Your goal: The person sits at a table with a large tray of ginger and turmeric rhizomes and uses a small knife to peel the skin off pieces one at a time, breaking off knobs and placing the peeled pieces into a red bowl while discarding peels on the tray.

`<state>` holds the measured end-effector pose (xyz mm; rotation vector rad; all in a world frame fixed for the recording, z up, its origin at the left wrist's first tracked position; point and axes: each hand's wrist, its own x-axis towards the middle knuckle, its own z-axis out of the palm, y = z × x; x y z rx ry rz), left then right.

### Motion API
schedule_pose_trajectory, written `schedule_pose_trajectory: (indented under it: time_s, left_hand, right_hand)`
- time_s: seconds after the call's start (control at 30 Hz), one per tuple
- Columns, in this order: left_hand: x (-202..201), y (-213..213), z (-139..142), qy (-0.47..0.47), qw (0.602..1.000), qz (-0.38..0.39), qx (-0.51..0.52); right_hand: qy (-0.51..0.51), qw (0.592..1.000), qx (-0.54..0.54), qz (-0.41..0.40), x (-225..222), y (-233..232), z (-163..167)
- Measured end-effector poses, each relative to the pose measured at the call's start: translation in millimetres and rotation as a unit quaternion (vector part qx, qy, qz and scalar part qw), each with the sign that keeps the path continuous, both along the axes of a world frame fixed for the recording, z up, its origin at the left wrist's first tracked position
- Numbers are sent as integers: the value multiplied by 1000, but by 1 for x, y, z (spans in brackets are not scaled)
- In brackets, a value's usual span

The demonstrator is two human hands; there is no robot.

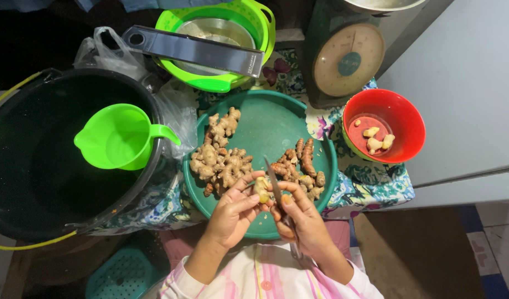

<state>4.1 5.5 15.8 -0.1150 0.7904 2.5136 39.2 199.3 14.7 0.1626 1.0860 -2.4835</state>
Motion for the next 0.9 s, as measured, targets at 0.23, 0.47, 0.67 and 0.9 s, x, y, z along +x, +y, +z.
schedule_pose_trajectory:
  time_s: [0.23,0.47,0.67,0.9]
  left_hand:
    - [-3,-6,-12,45,999,-17,13]
    - [-1,-5,-16,73,996,30,-47]
    - [2,-3,-11,88,994,34,-62]
    - [6,1,-10,91,991,13,-98]
  right_hand:
    - [94,952,290,-42,-4,6,4]
    - [226,856,464,13,13,-2,26]
    - [332,819,467,-15,14,-6,34]
    - [201,863,462,-15,13,-13,25]
